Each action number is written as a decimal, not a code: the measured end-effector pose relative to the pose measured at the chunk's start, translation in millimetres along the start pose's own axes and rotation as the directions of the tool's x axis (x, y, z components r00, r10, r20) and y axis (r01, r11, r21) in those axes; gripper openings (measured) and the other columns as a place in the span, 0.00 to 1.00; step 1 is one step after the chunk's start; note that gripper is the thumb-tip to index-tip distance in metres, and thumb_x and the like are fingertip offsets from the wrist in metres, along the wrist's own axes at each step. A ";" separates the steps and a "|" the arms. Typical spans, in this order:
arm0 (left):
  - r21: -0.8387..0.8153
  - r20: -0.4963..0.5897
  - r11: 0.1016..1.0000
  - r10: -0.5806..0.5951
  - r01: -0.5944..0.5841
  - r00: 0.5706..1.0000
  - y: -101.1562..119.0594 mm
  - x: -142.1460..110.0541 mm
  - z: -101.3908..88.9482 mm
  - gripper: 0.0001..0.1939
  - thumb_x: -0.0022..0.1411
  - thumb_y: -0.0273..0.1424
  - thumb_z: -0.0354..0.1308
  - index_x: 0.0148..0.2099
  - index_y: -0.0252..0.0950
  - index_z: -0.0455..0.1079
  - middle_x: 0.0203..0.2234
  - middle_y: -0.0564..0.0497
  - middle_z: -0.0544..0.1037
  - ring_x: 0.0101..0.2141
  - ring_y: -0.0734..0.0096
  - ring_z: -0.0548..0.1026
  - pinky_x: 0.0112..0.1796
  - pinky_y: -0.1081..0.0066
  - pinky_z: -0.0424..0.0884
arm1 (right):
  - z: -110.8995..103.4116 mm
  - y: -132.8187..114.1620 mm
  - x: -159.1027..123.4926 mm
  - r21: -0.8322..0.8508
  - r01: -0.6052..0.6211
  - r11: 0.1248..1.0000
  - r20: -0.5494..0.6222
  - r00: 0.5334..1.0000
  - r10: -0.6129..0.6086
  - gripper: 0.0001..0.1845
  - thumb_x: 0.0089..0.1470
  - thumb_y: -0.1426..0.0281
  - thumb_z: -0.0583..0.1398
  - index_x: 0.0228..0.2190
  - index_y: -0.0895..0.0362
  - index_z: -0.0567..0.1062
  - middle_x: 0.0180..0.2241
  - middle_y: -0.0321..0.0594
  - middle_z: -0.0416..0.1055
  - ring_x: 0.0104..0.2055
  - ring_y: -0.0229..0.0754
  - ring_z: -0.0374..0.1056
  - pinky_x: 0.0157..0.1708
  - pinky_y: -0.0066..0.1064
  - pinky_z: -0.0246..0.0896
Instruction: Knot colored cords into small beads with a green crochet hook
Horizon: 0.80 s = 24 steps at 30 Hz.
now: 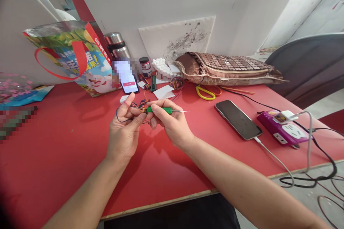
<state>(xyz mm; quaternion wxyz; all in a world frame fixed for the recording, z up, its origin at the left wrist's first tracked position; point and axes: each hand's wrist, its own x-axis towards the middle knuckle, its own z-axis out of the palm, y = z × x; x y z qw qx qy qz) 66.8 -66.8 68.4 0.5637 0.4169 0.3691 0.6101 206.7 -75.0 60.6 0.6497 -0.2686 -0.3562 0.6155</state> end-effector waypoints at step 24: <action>0.186 0.014 0.976 0.110 -0.110 0.994 4.7 0.2 -3.2 0.58 0.51 0.27 0.79 0.78 0.44 0.57 0.28 0.60 0.79 0.34 0.75 0.78 0.41 0.76 0.73 | -6.9 9.1 -9.1 -0.666 0.529 0.526 0.329 0.841 -0.429 0.06 0.70 0.68 0.61 0.47 0.51 0.76 0.40 0.43 0.80 0.37 0.43 0.75 0.41 0.36 0.72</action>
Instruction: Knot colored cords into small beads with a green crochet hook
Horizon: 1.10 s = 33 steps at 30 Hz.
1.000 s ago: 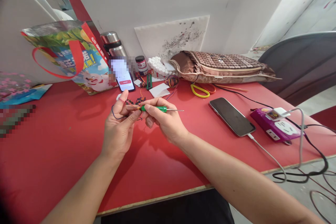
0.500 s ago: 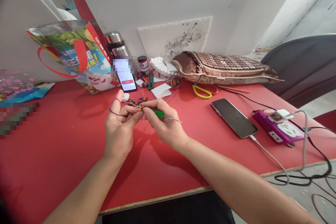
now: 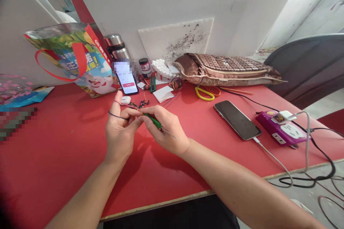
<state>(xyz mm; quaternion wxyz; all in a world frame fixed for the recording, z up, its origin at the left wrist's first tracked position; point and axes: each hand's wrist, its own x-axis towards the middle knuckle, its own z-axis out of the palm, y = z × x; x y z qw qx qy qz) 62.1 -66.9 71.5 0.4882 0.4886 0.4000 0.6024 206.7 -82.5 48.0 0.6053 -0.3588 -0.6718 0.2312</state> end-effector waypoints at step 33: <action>-0.235 -0.032 0.953 -0.203 0.190 0.979 9.3 6.4 -6.2 0.42 0.45 0.22 0.77 0.64 0.37 0.76 0.26 0.59 0.78 0.32 0.75 0.77 0.42 0.72 0.73 | 6.2 6.9 -2.4 0.036 -0.384 0.922 0.389 0.856 0.341 0.21 0.59 0.50 0.71 0.40 0.53 0.76 0.21 0.26 0.63 0.22 0.34 0.55 0.20 0.27 0.50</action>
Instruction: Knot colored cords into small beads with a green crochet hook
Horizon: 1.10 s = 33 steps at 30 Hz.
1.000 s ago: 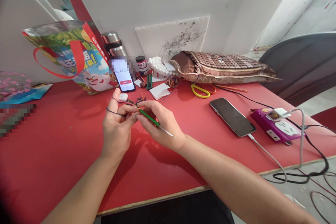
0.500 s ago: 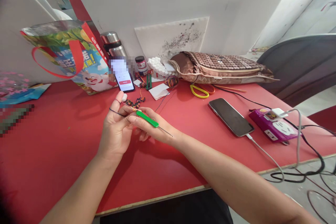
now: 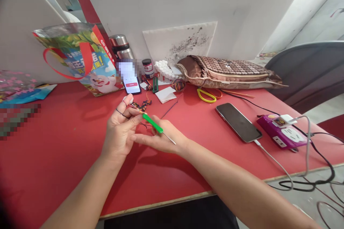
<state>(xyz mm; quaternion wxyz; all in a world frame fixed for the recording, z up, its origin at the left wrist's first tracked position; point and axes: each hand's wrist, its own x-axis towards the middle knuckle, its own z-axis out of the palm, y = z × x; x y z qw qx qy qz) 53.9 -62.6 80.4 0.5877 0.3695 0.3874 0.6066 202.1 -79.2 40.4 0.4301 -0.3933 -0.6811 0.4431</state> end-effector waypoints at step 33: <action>0.062 0.049 0.998 -0.005 0.002 0.999 -1.4 -5.0 3.8 0.62 0.48 0.26 0.78 0.79 0.33 0.51 0.26 0.60 0.79 0.31 0.76 0.75 0.40 0.75 0.71 | -9.9 -5.8 -5.1 -0.433 0.403 0.806 -0.295 0.782 -0.550 0.08 0.71 0.72 0.60 0.49 0.53 0.77 0.40 0.43 0.83 0.35 0.41 0.79 0.36 0.31 0.77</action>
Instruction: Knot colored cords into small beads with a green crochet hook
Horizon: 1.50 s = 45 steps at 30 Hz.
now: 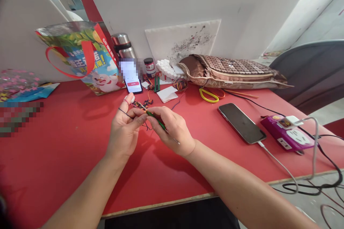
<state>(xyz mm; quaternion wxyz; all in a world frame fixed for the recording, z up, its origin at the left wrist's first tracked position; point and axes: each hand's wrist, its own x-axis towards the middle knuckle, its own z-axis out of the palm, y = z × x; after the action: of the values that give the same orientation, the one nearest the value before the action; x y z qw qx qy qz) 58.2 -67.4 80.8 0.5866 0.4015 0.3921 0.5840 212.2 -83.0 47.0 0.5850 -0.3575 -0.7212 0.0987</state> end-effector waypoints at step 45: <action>-0.104 0.048 0.992 -0.064 0.069 0.997 9.6 11.6 -8.0 0.59 0.45 0.19 0.78 0.77 0.37 0.58 0.26 0.60 0.81 0.35 0.70 0.84 0.45 0.70 0.75 | 4.7 -4.8 11.5 0.721 -0.419 0.552 0.087 0.845 0.527 0.15 0.60 0.57 0.73 0.36 0.56 0.83 0.23 0.33 0.74 0.19 0.32 0.62 0.21 0.30 0.62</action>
<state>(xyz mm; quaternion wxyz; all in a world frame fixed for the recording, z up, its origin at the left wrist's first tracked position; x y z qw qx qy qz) 47.3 -55.7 86.9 0.6347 0.3697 0.3606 0.5748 205.3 -77.9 57.2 0.6766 -0.2873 -0.4579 0.5000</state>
